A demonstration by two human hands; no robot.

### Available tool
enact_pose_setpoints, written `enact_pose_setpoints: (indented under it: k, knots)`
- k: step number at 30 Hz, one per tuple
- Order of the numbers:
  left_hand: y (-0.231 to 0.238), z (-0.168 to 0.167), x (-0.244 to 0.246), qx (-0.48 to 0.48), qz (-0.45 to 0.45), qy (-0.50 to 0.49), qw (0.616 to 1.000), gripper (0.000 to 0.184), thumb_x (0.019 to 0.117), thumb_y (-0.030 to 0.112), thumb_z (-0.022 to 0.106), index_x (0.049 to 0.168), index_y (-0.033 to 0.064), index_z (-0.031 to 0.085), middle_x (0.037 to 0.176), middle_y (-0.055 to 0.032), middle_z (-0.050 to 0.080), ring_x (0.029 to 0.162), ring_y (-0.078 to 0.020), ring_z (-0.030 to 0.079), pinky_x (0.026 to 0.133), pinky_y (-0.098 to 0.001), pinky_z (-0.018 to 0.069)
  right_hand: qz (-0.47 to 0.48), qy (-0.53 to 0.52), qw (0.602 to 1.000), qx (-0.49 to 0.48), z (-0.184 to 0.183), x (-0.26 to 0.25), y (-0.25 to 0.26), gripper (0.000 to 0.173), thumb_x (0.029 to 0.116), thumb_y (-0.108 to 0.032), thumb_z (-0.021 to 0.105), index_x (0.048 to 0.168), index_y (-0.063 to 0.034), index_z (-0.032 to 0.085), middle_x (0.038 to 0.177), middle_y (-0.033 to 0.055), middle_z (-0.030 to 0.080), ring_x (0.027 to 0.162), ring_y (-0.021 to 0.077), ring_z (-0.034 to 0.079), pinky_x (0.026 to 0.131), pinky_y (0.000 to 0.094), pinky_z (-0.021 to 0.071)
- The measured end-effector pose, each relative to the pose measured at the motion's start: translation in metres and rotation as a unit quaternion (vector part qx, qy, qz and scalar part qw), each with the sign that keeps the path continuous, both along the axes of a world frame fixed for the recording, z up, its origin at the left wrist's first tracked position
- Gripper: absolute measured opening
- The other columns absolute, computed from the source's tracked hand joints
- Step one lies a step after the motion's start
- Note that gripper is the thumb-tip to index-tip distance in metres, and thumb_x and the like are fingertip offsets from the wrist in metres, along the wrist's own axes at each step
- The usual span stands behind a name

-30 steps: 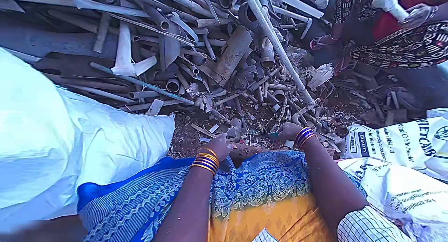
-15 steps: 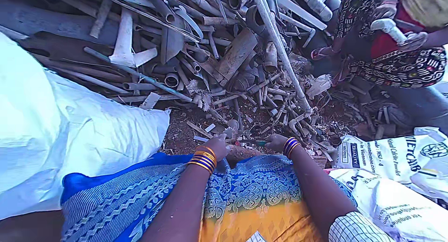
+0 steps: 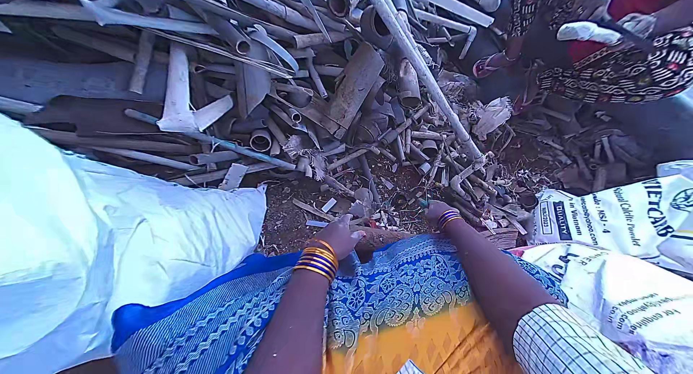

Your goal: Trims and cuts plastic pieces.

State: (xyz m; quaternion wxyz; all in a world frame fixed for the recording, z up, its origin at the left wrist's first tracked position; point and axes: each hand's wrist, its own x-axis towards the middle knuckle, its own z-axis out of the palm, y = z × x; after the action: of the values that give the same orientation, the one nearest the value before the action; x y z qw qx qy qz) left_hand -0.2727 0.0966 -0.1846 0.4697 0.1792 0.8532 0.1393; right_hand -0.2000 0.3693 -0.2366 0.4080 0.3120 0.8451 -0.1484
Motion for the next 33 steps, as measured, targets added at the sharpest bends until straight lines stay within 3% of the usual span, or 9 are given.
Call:
enact_pose_setpoints:
  k: [6, 11, 14, 16, 19, 22, 26, 30, 33]
  knots:
    - [0.0, -0.005, -0.002, 0.013, 0.01, 0.002, 1.0, 0.065, 0.1065, 0.036, 0.056, 0.157, 0.002, 0.035, 0.154, -0.0242, 0.046, 0.144, -0.0363, 0.045, 0.119, -0.0526, 0.0341, 0.027, -0.031, 0.996, -0.079, -0.005, 0.011, -0.003, 0.044, 0.1086, -0.03, 0.046, 0.117, 0.0097, 0.063, 0.119, 0.0281, 0.063, 0.11, 0.0386, 0.062, 0.094, 0.0584, 0.0457]
    - [0.004, -0.006, -0.001, 0.018, 0.003, 0.014, 1.0, 0.064, 0.107, 0.035, 0.056, 0.157, 0.0013, 0.035, 0.151, -0.027, 0.048, 0.142, -0.0395, 0.047, 0.118, -0.0537, 0.0345, 0.019, -0.008, 0.992, -0.121, 0.01, 0.031, -0.017, 0.045, 0.1083, -0.03, 0.048, 0.123, 0.0091, 0.063, 0.127, 0.0289, 0.062, 0.12, 0.0401, 0.06, 0.101, 0.0605, 0.0439]
    - [0.006, -0.006, 0.002, 0.021, 0.0, 0.021, 1.0, 0.063, 0.1072, 0.035, 0.055, 0.157, 0.0013, 0.035, 0.152, -0.0268, 0.047, 0.143, -0.0398, 0.046, 0.119, -0.0533, 0.034, -0.044, 0.046, 0.988, -0.14, 0.033, 0.039, -0.017, 0.039, 0.1082, -0.029, 0.05, 0.123, 0.0047, 0.063, 0.11, 0.0205, 0.063, 0.096, 0.0282, 0.061, 0.087, 0.0493, 0.0473]
    - [0.004, -0.004, 0.005, 0.014, -0.004, 0.025, 1.0, 0.063, 0.1075, 0.035, 0.055, 0.157, 0.001, 0.035, 0.152, -0.027, 0.048, 0.142, -0.0399, 0.047, 0.118, -0.0539, 0.0338, -0.078, 0.067, 0.983, -0.151, 0.044, 0.049, -0.019, 0.035, 0.1087, -0.029, 0.05, 0.121, 0.0012, 0.062, 0.09, 0.0102, 0.056, 0.073, 0.0177, 0.051, 0.071, 0.0381, 0.044]
    - [0.001, -0.004, 0.01, 0.002, -0.015, 0.034, 0.999, 0.063, 0.1074, 0.036, 0.055, 0.156, 0.001, 0.037, 0.15, -0.0271, 0.05, 0.141, -0.039, 0.048, 0.119, -0.0533, 0.0338, -0.067, 0.047, 0.987, -0.137, 0.051, 0.065, -0.032, 0.038, 0.1085, -0.029, 0.049, 0.122, 0.0056, 0.061, 0.105, 0.0195, 0.062, 0.088, 0.0265, 0.061, 0.082, 0.047, 0.0487]
    - [0.0, -0.008, 0.02, -0.013, -0.033, 0.041, 0.999, 0.062, 0.1077, 0.037, 0.054, 0.156, 0.0014, 0.037, 0.149, -0.0277, 0.051, 0.142, -0.039, 0.048, 0.119, -0.0532, 0.0336, -0.085, 0.07, 0.984, -0.14, 0.054, 0.082, -0.046, 0.041, 0.1087, -0.028, 0.049, 0.125, 0.0076, 0.059, 0.119, 0.0244, 0.062, 0.104, 0.0323, 0.062, 0.093, 0.0518, 0.047]
    - [-0.004, -0.012, 0.043, -0.035, -0.089, 0.039, 0.995, 0.062, 0.1085, 0.038, 0.051, 0.156, 0.0006, 0.037, 0.153, -0.0262, 0.047, 0.146, -0.0375, 0.044, 0.122, -0.0516, 0.0304, -0.09, 0.118, 0.963, -0.226, 0.063, 0.109, -0.066, 0.038, 0.1056, -0.028, 0.055, 0.128, 0.0012, 0.065, 0.117, 0.0194, 0.066, 0.102, 0.026, 0.063, 0.093, 0.0491, 0.0476]
    - [-0.019, -0.019, 0.062, -0.029, -0.082, 0.049, 0.995, 0.059, 0.1076, 0.039, 0.053, 0.154, 0.0029, 0.043, 0.151, -0.0239, 0.051, 0.144, -0.0357, 0.046, 0.121, -0.0519, 0.0324, 0.002, 0.125, 0.971, -0.206, 0.068, 0.117, -0.097, 0.044, 0.1093, -0.029, 0.048, 0.128, 0.0072, 0.063, 0.129, 0.0291, 0.063, 0.123, 0.0395, 0.06, 0.105, 0.0582, 0.0428]
    - [-0.031, -0.031, 0.076, -0.033, -0.072, 0.06, 0.995, 0.059, 0.107, 0.042, 0.053, 0.151, 0.0032, 0.047, 0.149, -0.023, 0.054, 0.142, -0.0355, 0.049, 0.119, -0.0531, 0.0341, -0.083, 0.157, 0.967, -0.181, 0.068, 0.125, -0.1, 0.049, 0.1102, -0.034, 0.044, 0.128, 0.0085, 0.061, 0.131, 0.0282, 0.061, 0.123, 0.0375, 0.06, 0.105, 0.056, 0.044]
